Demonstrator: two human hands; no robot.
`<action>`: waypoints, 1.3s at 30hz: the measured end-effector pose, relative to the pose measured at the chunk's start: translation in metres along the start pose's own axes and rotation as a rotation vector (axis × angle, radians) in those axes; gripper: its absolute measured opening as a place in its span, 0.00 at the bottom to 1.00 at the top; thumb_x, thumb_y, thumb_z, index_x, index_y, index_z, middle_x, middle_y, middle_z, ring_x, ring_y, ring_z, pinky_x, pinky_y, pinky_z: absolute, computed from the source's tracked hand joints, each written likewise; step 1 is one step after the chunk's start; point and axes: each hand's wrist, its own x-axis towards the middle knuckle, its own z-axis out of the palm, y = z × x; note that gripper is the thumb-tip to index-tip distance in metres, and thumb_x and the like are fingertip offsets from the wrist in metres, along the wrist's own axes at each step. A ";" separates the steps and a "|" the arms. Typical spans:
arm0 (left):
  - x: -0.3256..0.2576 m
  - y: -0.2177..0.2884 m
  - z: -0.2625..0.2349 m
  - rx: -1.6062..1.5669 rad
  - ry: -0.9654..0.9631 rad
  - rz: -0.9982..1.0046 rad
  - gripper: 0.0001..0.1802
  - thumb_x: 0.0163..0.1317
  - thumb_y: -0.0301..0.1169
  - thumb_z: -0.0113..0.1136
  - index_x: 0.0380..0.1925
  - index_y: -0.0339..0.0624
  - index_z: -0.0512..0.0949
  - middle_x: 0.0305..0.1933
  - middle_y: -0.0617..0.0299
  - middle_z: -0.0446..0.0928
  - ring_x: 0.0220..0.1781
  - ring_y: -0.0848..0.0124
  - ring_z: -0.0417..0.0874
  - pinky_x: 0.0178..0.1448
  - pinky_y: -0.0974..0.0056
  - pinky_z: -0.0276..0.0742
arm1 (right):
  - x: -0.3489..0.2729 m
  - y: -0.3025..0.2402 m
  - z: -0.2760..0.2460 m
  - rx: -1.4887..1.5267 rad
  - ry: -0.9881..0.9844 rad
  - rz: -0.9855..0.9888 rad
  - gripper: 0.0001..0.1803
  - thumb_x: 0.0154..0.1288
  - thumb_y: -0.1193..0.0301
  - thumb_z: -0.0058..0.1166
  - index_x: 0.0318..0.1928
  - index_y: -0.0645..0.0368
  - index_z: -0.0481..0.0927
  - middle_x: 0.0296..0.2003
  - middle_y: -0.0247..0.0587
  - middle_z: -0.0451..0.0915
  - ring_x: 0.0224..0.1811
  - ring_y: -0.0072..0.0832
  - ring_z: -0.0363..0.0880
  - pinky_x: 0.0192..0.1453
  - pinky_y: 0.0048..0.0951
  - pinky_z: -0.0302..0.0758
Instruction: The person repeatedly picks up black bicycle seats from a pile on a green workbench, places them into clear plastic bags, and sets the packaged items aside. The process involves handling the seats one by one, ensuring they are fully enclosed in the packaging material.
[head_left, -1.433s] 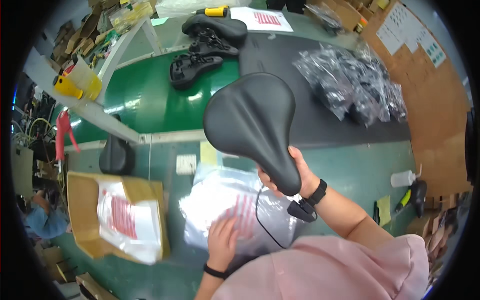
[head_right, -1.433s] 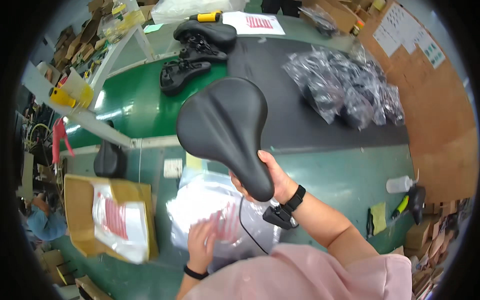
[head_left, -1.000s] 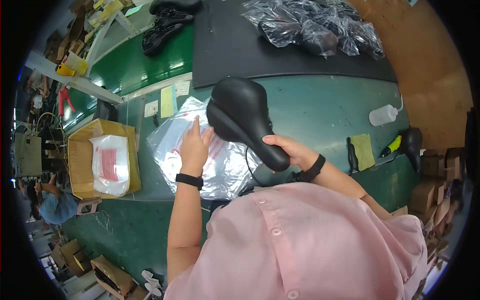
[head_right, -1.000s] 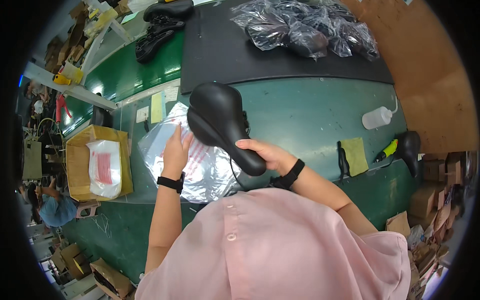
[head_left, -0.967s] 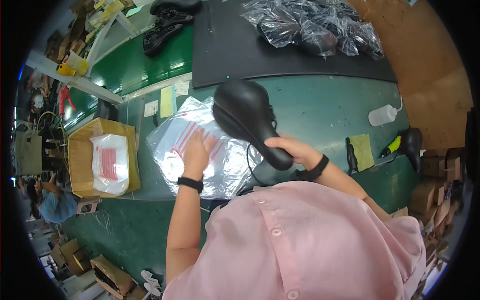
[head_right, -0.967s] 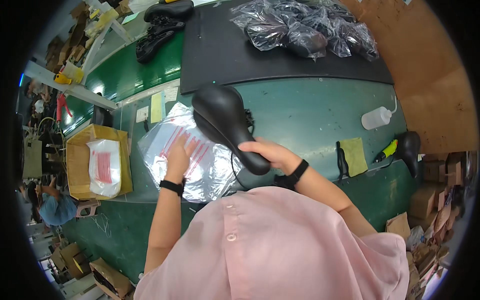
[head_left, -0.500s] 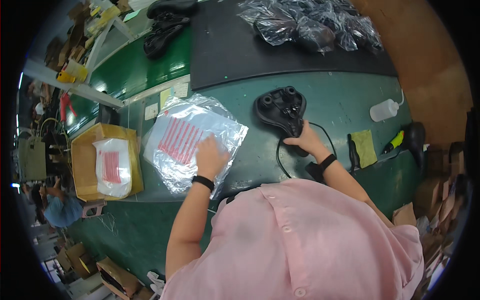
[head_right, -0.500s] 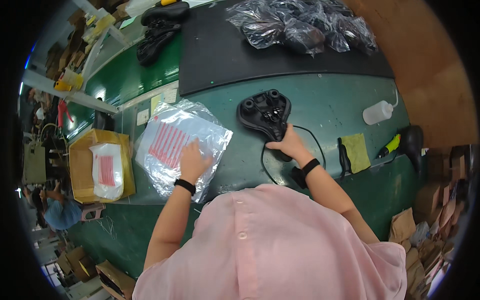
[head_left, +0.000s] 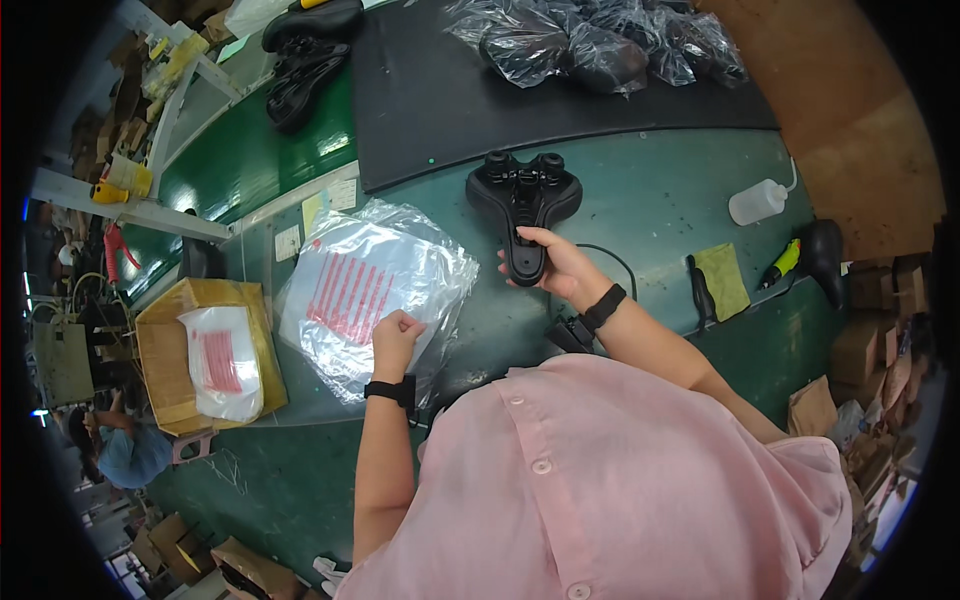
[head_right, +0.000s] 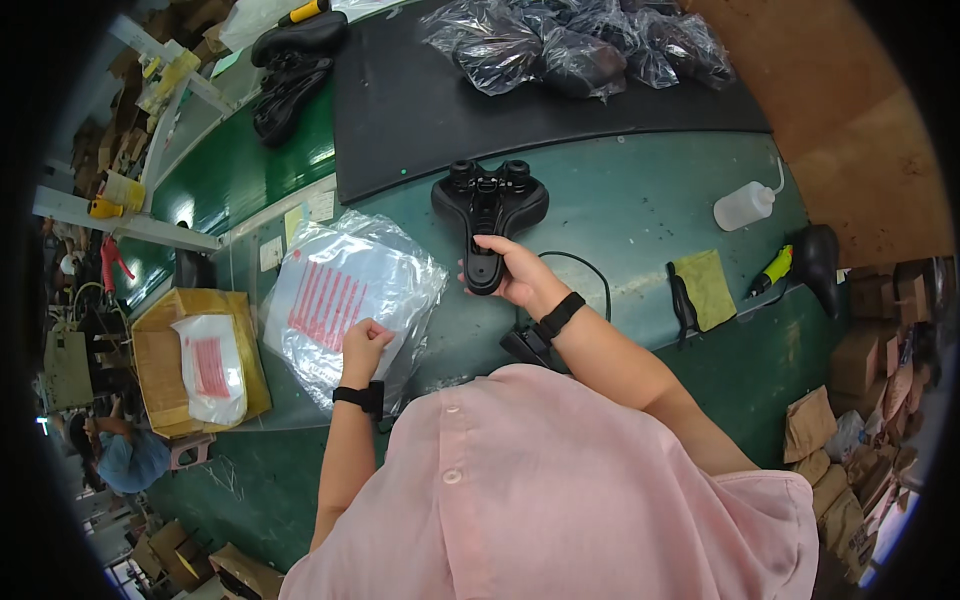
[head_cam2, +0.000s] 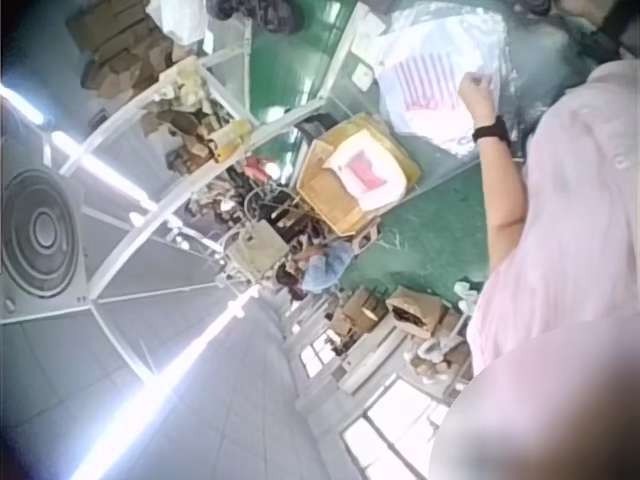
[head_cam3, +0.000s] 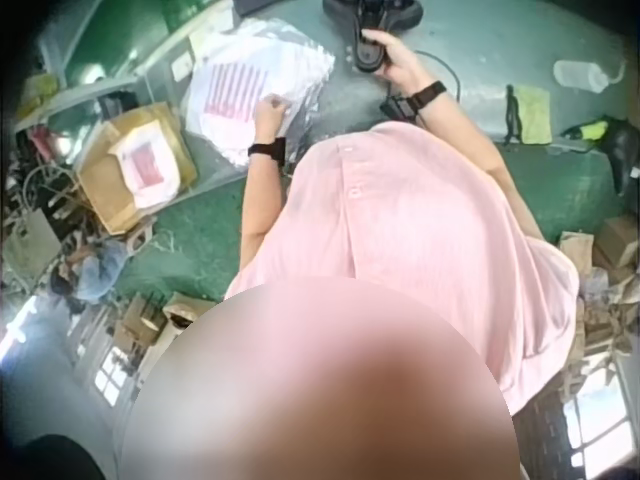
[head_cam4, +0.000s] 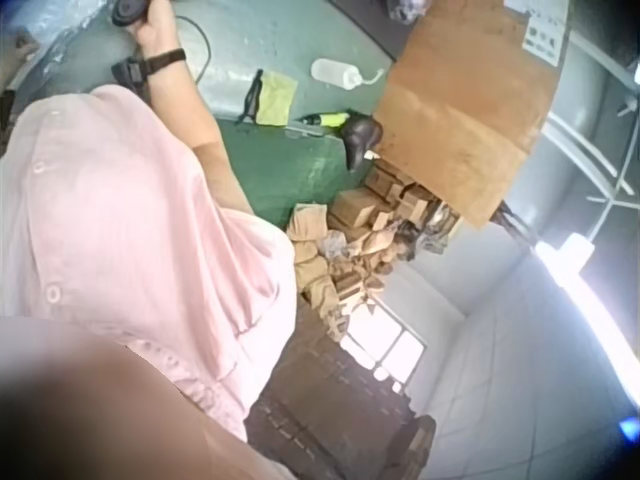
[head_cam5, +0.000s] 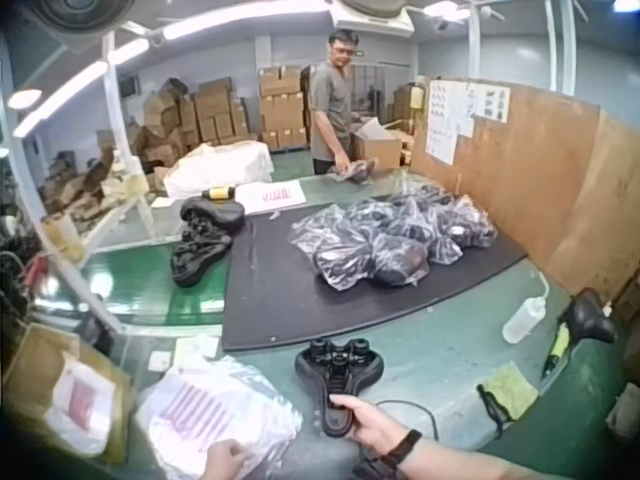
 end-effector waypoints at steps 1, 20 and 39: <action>0.003 -0.005 -0.001 -0.015 0.015 0.001 0.09 0.57 0.28 0.62 0.21 0.37 0.77 0.19 0.59 0.76 0.22 0.70 0.77 0.29 0.64 0.71 | 0.002 0.001 0.000 0.003 0.009 -0.002 0.17 0.65 0.63 0.56 0.45 0.65 0.74 0.40 0.52 0.80 0.40 0.42 0.82 0.45 0.46 0.82; 0.017 0.036 0.023 -0.676 -0.037 0.039 0.08 0.62 0.25 0.58 0.40 0.35 0.77 0.31 0.66 0.78 0.30 0.74 0.80 0.37 0.69 0.79 | 0.041 0.076 0.039 -0.171 -0.333 0.004 0.24 0.59 0.76 0.61 0.56 0.59 0.70 0.41 0.37 0.79 0.39 0.26 0.80 0.42 0.28 0.80; 0.016 0.010 -0.040 -1.262 0.375 -0.062 0.11 0.66 0.32 0.57 0.42 0.35 0.81 0.21 0.73 0.72 0.18 0.85 0.66 0.21 0.76 0.62 | -0.008 0.029 0.049 -1.543 -0.324 -0.906 0.33 0.48 0.77 0.62 0.58 0.54 0.69 0.49 0.48 0.77 0.52 0.48 0.76 0.52 0.41 0.75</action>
